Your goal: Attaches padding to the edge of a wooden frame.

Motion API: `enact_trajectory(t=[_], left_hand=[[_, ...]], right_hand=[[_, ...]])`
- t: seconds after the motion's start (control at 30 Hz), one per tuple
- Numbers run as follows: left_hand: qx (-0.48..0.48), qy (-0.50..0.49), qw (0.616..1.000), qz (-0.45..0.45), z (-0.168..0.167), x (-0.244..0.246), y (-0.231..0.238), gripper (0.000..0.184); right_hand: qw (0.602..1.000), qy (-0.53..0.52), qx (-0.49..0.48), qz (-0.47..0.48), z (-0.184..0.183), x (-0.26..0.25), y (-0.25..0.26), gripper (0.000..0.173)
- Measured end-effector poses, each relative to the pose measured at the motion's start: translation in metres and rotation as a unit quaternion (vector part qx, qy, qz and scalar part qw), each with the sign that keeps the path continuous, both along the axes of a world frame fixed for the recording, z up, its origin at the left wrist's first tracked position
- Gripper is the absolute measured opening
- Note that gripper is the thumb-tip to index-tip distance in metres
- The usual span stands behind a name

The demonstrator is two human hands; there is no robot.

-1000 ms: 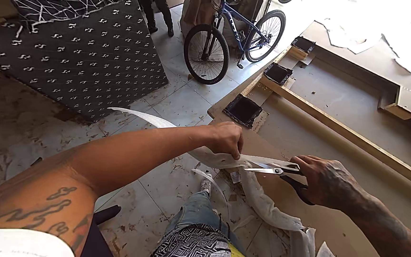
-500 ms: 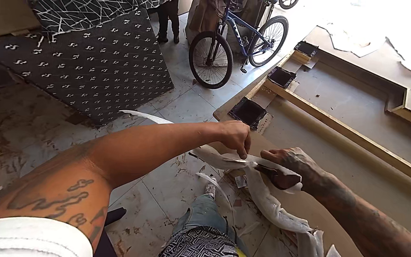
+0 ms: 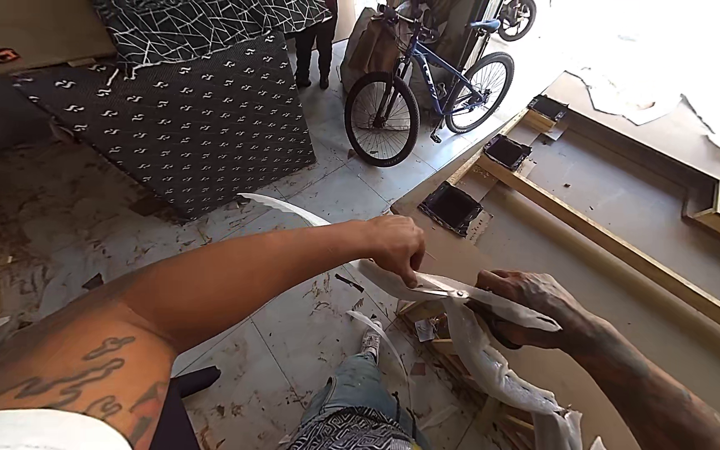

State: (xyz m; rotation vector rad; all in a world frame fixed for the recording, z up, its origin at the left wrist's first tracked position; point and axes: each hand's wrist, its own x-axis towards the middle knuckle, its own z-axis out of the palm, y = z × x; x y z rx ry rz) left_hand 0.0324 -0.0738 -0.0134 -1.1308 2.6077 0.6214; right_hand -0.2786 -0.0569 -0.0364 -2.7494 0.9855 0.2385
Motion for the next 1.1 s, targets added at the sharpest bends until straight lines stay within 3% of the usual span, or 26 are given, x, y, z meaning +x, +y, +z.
enact_trajectory(t=[0.1, 0.23, 0.7, 0.83, 0.93, 1.0, 1.03, 1.1], left_hand=[[-0.024, -0.022, 0.999, -0.028, -0.004, 0.001, 0.003, 0.017], [-0.011, -0.009, 0.999, -0.034, 0.001, -0.001, -0.006, 0.015], [0.071, 0.11, 0.991, -0.034, 0.008, 0.035, -0.024, 0.021], [0.091, 0.204, 0.974, 0.029, -0.006, 0.072, -0.038, 0.023], [0.062, 0.291, 0.934, 0.197, -0.026, 0.117, -0.048, 0.027], [0.017, 0.275, 0.92, 0.279, -0.036, 0.153, -0.045, 0.028], [0.005, 0.256, 0.925, 0.279, -0.037, 0.17, -0.038, 0.033], [-0.008, 0.234, 0.954, 0.188, -0.038, 0.193, -0.015, 0.052]], right_hand=[[1.0, 0.011, -0.006, -0.017, -0.005, 0.021, 0.001, 0.023], [1.0, -0.002, -0.012, -0.012, -0.001, 0.033, 0.005, 0.02], [0.998, 0.032, -0.009, -0.053, 0.013, 0.128, 0.004, 0.031], [0.991, 0.091, 0.057, -0.085, 0.034, 0.154, -0.004, 0.023], [0.978, 0.133, 0.105, -0.122, 0.05, 0.15, -0.01, 0.026], [0.964, 0.167, 0.127, -0.164, 0.07, 0.149, -0.007, 0.034], [0.959, 0.177, 0.124, -0.182, 0.08, 0.149, -0.004, 0.038], [0.954, 0.203, 0.097, -0.195, 0.104, 0.151, 0.0, 0.042]])
